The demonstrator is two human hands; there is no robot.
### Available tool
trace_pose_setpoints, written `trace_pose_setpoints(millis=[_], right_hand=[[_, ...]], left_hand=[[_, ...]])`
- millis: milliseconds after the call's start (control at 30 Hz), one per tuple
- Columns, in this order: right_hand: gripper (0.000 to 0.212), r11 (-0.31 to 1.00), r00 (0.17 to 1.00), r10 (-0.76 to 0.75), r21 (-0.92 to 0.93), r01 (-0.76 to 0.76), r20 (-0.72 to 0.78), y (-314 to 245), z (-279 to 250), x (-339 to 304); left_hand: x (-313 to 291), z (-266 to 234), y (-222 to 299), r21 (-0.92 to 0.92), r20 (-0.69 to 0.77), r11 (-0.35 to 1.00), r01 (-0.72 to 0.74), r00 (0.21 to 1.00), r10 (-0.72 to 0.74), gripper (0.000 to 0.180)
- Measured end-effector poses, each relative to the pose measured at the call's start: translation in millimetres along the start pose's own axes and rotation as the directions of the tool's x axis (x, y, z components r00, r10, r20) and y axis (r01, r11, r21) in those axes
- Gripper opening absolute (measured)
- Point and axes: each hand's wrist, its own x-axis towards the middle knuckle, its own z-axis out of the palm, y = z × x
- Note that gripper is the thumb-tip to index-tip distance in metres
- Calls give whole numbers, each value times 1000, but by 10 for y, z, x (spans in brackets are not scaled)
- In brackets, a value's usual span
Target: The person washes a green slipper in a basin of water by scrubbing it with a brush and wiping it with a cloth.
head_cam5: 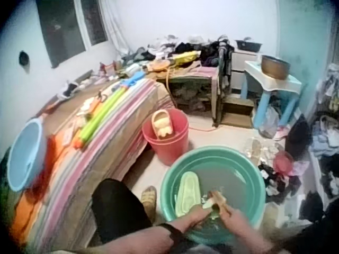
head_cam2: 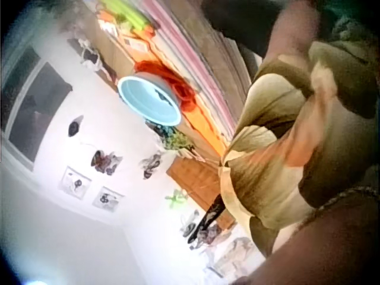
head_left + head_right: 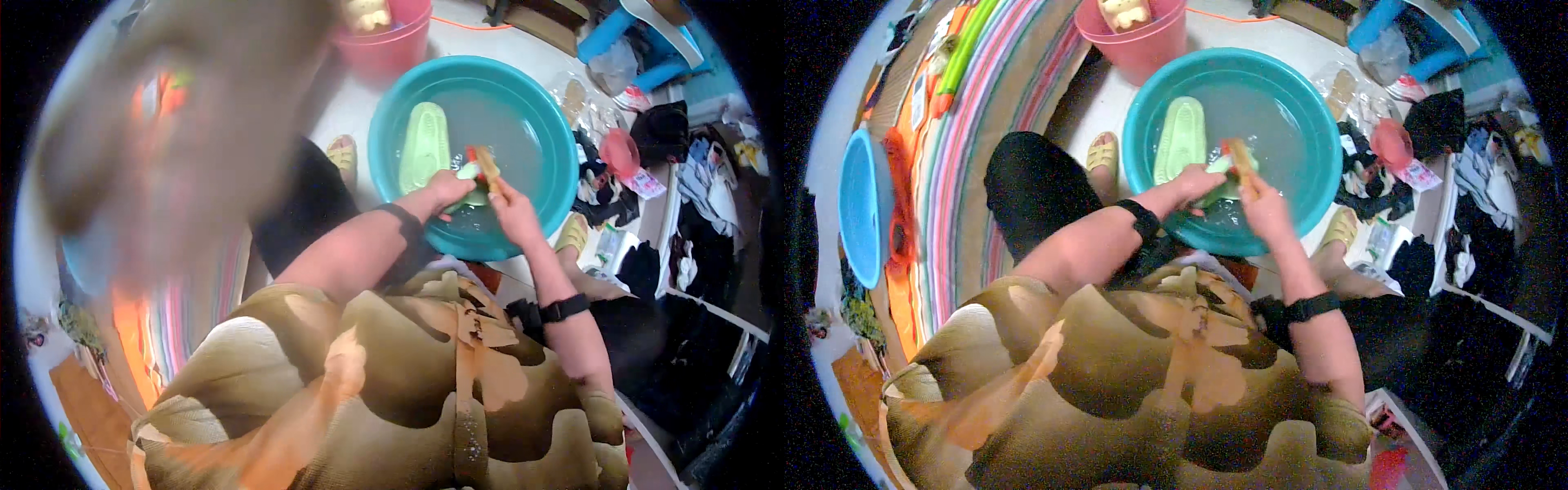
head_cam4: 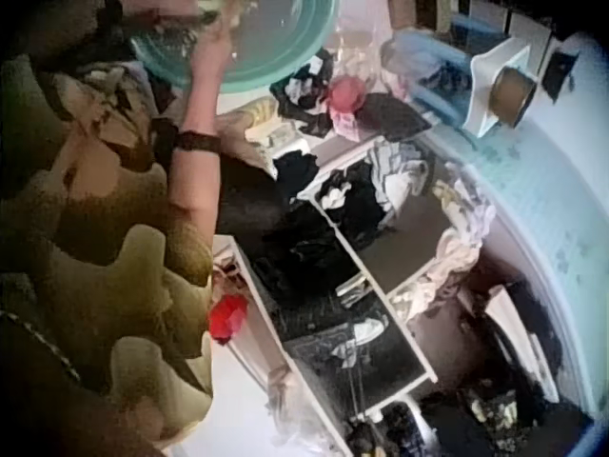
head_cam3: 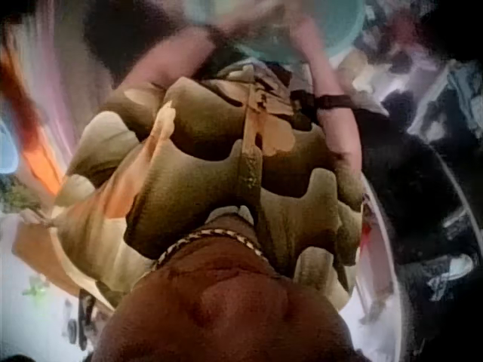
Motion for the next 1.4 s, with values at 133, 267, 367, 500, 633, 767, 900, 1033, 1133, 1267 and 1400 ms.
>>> trace_pose_setpoints(millis=[133, 267, 367, 500, 633, 767, 900, 1033, 1133, 1267, 1400], right_hand=[[44, 992, 992, -57, -108, 69, 110, -392, -136, -376], [41, 970, 998, 19, -241, -3, 64, -356, -205, -328], [39, 932, 997, 70, -352, -81, -43, -146, -198, -38], [40, 942, 990, 83, -317, -115, -114, 191, -195, 178], [44, 966, 991, 112, -225, -125, -73, 36, -64, 160], [41, 991, 997, -30, -126, 39, 75, -332, 76, -77], [38, 986, 983, -65, -138, 89, 171, -763, -24, -436], [39, 971, 993, -56, -227, 78, 103, -495, 29, -232], [41, 949, 995, 93, -304, -77, 39, -95, -93, -36], [43, 911, 987, 126, -381, -156, -103, 199, -95, 151], [44, 850, 945, 250, -420, -318, -210, 180, -228, 103]], left_hand=[[-43, -18, -74, 85, -21, 989, -122, 992, 125, 58], [-17, 10, -49, 151, 39, 973, -173, 985, 169, 57], [7, 34, -49, 271, 41, 941, -204, 979, 200, 59], [-45, 35, 18, 494, -46, 820, -287, 934, 355, 48], [-64, -25, 51, 534, -211, 837, -115, 941, 264, 53], [-137, -81, -76, 551, -343, 821, -149, 856, 386, 54], [-159, -195, -32, 642, -171, 735, -217, 894, 413, 42], [-260, -110, -25, 413, -309, 889, -197, 888, 340, 36], [-87, -54, -51, 540, -275, 819, -194, 879, 390, 35], [-77, -200, -159, 555, -236, 809, -193, 896, 376, 37], [-131, -240, -246, 426, -254, 885, -189, 914, 317, 32]])
